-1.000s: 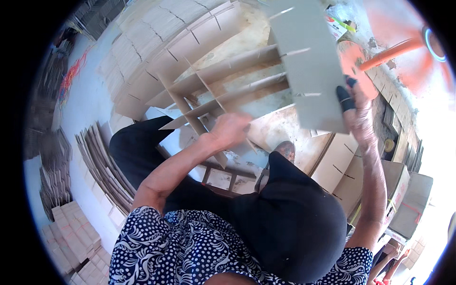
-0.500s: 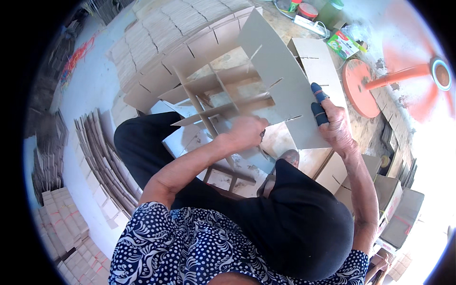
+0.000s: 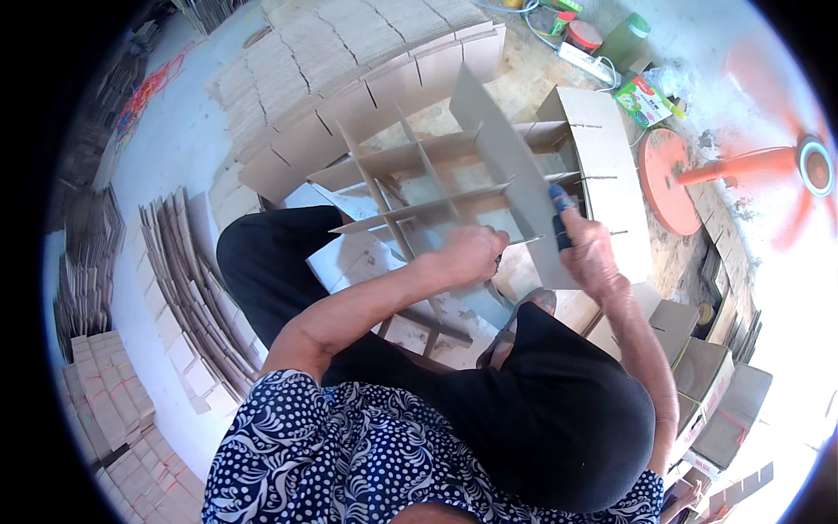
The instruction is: The person sits at a low table and repeatedly inserts thin cardboard strips into pre-cut slots on a larger cardboard frame. They handle the strips one at a time, aligning and pushing them into place to form a grid-like structure.
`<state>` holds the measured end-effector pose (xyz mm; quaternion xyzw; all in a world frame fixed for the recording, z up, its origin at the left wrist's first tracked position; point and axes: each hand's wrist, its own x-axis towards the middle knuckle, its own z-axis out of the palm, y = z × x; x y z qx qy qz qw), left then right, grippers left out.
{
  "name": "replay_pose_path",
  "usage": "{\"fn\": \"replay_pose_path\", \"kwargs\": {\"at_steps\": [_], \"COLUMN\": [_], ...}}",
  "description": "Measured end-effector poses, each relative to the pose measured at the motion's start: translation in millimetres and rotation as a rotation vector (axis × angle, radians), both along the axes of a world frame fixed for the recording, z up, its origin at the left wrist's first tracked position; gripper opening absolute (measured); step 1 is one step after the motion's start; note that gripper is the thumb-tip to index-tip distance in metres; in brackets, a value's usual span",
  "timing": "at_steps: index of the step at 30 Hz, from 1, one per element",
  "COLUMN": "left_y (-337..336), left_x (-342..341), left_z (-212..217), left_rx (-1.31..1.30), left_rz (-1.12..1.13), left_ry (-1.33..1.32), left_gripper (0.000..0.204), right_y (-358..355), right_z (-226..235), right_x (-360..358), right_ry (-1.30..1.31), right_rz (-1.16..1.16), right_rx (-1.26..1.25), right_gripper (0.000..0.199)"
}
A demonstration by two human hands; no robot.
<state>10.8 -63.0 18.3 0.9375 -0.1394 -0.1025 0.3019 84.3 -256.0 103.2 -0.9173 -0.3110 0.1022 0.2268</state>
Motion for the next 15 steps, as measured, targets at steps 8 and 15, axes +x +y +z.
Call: {"fn": "replay_pose_path", "kwargs": {"at_steps": [8,15], "left_y": [0,0], "left_x": [7,1], "left_z": [-1,27], "left_rx": [0.106,0.164], "left_rz": [-0.012,-0.051], "left_ry": [-0.040,0.005], "left_gripper": [0.018,0.018], "right_y": [26,2], "right_z": [-19,-19], "right_x": [-11,4], "right_ry": [-0.053,0.035], "right_rz": [0.052,0.084], "right_rx": [-0.295,-0.150], "right_gripper": [0.030,0.048]}}
